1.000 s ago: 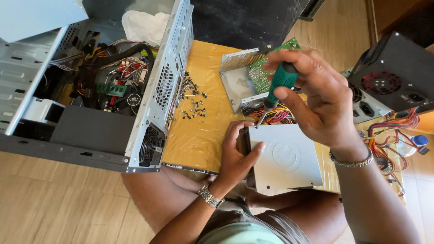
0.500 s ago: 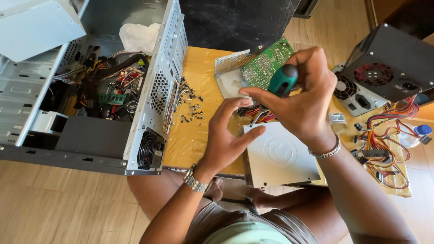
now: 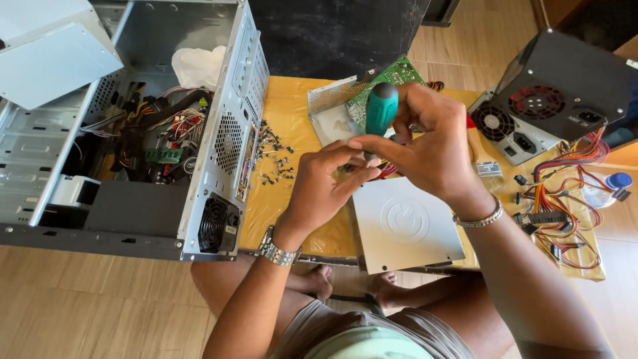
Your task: Unscrewing and cleaning a computer power supply unit using a screwdriver and a brush
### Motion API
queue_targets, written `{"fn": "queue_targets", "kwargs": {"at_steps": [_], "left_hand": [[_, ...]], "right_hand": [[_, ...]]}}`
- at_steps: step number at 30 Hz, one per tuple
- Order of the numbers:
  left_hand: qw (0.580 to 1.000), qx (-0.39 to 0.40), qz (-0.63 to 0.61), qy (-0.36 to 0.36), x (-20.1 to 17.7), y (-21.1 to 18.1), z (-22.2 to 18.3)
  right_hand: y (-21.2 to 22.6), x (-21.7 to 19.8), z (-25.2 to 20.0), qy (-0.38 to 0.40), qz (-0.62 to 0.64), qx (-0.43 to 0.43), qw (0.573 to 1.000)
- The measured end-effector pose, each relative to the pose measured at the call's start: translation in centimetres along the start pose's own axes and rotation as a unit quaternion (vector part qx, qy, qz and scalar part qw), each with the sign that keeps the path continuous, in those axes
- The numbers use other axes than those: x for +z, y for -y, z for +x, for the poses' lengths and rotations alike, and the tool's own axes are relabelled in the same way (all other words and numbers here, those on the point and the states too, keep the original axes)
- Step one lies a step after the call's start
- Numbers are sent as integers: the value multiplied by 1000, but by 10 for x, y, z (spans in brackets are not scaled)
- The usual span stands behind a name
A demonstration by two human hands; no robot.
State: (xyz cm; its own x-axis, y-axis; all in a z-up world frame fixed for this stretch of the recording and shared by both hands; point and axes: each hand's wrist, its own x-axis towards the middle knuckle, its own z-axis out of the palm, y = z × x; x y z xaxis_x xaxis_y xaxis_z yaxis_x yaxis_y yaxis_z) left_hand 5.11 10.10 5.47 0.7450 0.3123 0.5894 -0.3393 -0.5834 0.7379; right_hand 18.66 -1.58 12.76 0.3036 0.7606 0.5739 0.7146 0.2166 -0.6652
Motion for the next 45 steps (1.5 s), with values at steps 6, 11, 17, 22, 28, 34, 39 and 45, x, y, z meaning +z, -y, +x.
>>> {"fn": "queue_targets", "kwargs": {"at_steps": [6,11,17,22,28,34,39,45], "left_hand": [[999,-15,33,29,-3,8,-3],[999,30,28,9,7,13,-6],[998,41,36,34,6,11,-5],[995,28,42,86,2,14,-4],[995,37,55,70,7,20,-8],[995,44,67,53,16,30,-13],[992,16,52,111,1,20,-6],[997,39,66,33,10,22,-6]], "right_hand": [[0,-1,1,134,78,-15,988],[-8,6,-2,51,-53,-70,995],[-13,11,-12,-33,-84,-8,996],[-9,4,-12,67,2,-35,997],[-15,7,-16,17,-30,-18,999],[-21,19,-22,28,31,19,999],[-14,7,-14,145,104,-33,983],[-37,15,-19,-61,-6,-31,998]]}}
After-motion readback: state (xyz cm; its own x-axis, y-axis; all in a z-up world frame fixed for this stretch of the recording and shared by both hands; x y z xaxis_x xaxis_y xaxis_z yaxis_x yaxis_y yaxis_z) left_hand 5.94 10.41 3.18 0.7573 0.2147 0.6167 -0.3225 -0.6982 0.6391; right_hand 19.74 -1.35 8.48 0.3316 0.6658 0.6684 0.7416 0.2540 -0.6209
